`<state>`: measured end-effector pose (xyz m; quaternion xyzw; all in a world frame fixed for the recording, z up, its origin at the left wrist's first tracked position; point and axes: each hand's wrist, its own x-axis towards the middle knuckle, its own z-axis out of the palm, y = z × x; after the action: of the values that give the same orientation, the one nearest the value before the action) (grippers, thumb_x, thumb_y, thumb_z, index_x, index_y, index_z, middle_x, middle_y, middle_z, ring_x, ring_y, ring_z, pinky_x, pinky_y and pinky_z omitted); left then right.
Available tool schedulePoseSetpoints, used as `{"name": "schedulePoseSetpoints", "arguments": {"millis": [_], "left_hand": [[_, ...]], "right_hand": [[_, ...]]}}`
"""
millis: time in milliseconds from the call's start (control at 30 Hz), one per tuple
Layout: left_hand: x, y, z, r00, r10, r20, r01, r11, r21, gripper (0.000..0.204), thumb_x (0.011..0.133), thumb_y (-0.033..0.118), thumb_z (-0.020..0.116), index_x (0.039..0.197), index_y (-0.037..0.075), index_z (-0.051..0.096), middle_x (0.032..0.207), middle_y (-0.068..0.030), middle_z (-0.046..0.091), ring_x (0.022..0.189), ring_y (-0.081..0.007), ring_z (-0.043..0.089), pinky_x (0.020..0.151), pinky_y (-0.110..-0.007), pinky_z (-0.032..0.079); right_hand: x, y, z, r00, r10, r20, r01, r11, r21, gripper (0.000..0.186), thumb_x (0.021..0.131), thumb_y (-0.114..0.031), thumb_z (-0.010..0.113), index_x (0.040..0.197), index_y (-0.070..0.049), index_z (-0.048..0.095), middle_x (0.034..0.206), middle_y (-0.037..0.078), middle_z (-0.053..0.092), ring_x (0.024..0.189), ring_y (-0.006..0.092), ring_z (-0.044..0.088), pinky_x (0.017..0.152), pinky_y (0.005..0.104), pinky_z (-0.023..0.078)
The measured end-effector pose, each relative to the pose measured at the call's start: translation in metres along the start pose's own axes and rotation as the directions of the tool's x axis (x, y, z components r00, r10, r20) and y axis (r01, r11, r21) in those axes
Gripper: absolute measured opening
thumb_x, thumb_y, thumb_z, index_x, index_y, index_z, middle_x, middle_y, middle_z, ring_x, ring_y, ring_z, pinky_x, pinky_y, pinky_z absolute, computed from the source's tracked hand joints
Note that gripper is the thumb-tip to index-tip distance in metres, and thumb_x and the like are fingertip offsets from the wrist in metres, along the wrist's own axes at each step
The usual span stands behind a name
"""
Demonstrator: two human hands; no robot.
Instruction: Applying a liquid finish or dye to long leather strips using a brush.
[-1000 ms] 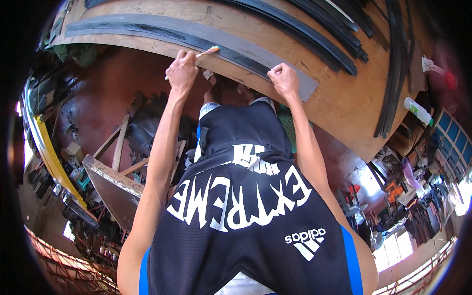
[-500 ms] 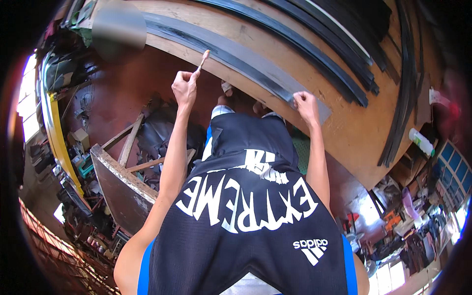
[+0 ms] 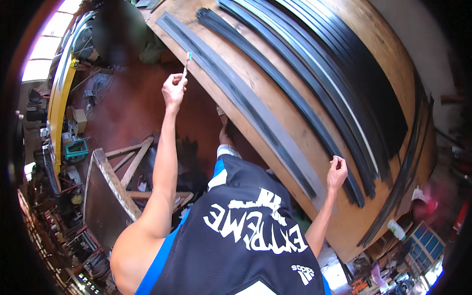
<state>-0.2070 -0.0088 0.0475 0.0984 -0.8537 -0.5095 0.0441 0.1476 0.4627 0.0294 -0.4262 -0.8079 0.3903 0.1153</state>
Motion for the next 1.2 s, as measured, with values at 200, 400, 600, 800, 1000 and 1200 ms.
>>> {"name": "schedulePoseSetpoints", "arguments": {"millis": [200, 400, 600, 800, 1000, 1200], "left_hand": [[0.292, -0.023, 0.011, 0.965, 0.246, -0.086, -0.217, 0.941, 0.259, 0.017, 0.086, 0.019, 0.066, 0.1, 0.011, 0.071, 0.084, -0.0101, 0.071, 0.078, -0.0277, 0.069, 0.068, -0.039, 0.053], [0.467, -0.053, 0.061, 0.962, 0.271, -0.001, -0.264, 0.937, 0.229, 0.017, 0.089, 0.022, 0.061, 0.096, 0.01, 0.069, 0.09, -0.0162, 0.067, 0.082, -0.0355, 0.066, 0.071, -0.044, 0.052], [0.551, -0.045, 0.112, 0.962, 0.269, 0.048, -0.273, 0.938, 0.212, 0.015, 0.088, 0.019, 0.063, 0.096, 0.011, 0.072, 0.088, -0.0128, 0.069, 0.077, -0.031, 0.068, 0.065, -0.041, 0.054], [0.592, -0.045, 0.15, 0.935, 0.343, 0.087, -0.353, 0.905, 0.237, 0.019, 0.093, 0.017, 0.055, 0.094, 0.008, 0.071, 0.084, -0.0188, 0.067, 0.057, -0.0218, 0.063, 0.041, -0.035, 0.049], [0.634, -0.03, 0.15, 0.916, 0.258, 0.306, -0.333, 0.915, 0.226, 0.034, 0.099, 0.026, 0.037, 0.086, 0.001, 0.056, 0.071, -0.0129, 0.061, 0.049, -0.0144, 0.054, 0.033, -0.029, 0.041], [0.659, -0.029, 0.121, 0.854, 0.223, 0.471, -0.374, 0.892, 0.255, 0.013, 0.075, 0.014, 0.054, 0.069, 0.005, 0.061, 0.064, -0.0107, 0.059, 0.048, -0.0173, 0.054, 0.037, -0.032, 0.045]], "right_hand": [[0.072, -0.197, 0.172, 0.999, -0.02, 0.047, 0.025, 0.994, -0.109, 0.029, 0.096, -0.024, 0.06, 0.082, 0.0, 0.067, 0.064, 0.002, 0.062, 0.062, 0.0074, 0.056, 0.058, 0.0256, 0.045], [0.161, -0.42, 0.365, 0.78, -0.473, 0.411, 0.555, 0.826, -0.102, 0.017, 0.094, -0.016, 0.062, 0.097, 0.0, 0.067, 0.081, 0.014, 0.064, 0.069, 0.0225, 0.062, 0.063, 0.0327, 0.049], [0.265, -0.617, 0.52, 0.413, -0.815, 0.406, 0.896, 0.443, -0.022, 0.035, 0.093, -0.014, 0.059, 0.127, -0.006, 0.061, 0.128, 0.018, 0.06, 0.123, 0.0323, 0.055, 0.107, 0.0397, 0.04], [0.337, -0.701, 0.625, 0.372, -0.825, 0.425, 0.928, 0.319, -0.192, 0.05, 0.092, -0.019, 0.056, 0.142, -0.02, 0.049, 0.15, 0.02, 0.038, 0.135, 0.0376, 0.041, 0.113, 0.045, 0.033], [0.357, -0.704, 0.645, 0.392, -0.745, 0.539, 0.908, 0.222, -0.354, 0.054, 0.091, -0.021, 0.051, 0.144, -0.027, 0.046, 0.153, 0.008, 0.037, 0.14, 0.0338, 0.035, 0.118, 0.0505, 0.02], [0.35, -0.71, 0.639, 0.456, -0.702, 0.548, 0.885, 0.289, -0.366, 0.061, 0.086, -0.014, 0.045, 0.146, -0.028, 0.044, 0.155, 0.005, 0.034, 0.142, 0.033, 0.032, 0.118, 0.0478, 0.022]]}}
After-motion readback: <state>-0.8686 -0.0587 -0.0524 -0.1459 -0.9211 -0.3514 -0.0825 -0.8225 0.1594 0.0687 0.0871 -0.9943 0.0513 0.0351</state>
